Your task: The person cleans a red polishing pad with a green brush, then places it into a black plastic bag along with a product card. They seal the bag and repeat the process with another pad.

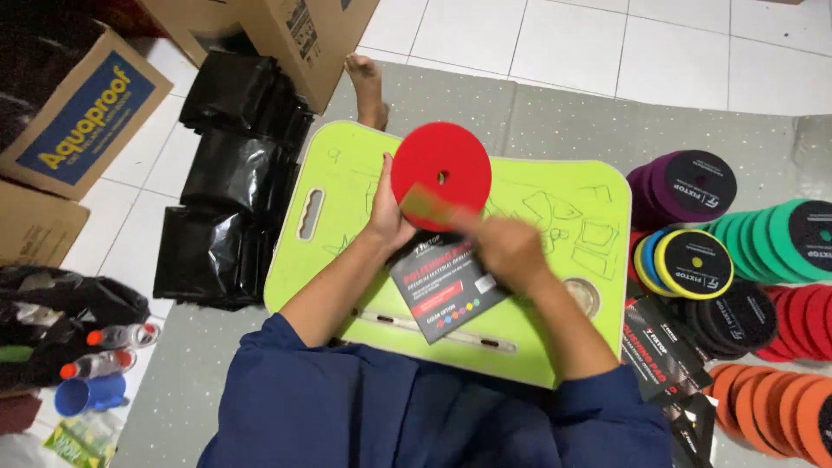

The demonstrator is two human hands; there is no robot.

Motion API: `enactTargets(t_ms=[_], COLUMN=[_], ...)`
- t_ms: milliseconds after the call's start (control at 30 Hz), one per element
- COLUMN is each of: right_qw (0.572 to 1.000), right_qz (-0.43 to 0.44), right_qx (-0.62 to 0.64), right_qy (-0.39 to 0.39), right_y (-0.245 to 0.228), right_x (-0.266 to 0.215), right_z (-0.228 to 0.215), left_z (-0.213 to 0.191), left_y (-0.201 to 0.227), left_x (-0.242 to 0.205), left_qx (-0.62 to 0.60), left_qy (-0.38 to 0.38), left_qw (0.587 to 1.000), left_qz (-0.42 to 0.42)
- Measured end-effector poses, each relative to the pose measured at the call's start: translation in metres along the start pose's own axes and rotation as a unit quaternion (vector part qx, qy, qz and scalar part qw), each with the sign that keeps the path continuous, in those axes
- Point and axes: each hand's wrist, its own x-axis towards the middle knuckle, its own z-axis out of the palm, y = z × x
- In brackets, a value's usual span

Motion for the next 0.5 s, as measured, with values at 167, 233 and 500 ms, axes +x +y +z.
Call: enactTargets(t_ms=[167,233,500], right_qw=[0.987,0.965,0.982], right_qz=[0.156,0.26,0.138], right_qx=[-0.025,-0.038,-0.029], right_qy=[0.005,0.013,-0.124], right_y=[0.081,0.101,0.025], right_x=[-0.051,-0.053,-0.015], right_z=[0.012,0.005,0.02], left_z=[0.06,0.038,-0.027], left_y=[0.035,0.025,-0.041], left_x=[-0.012,0.001,0.016], left_qx=[-0.002,-0.021,-0.048], left_qy=[-0.053,-0.065,-0.103], left_qw=[0.999,0.997,0.992], left_qz=[0.013,0.02,-0.058])
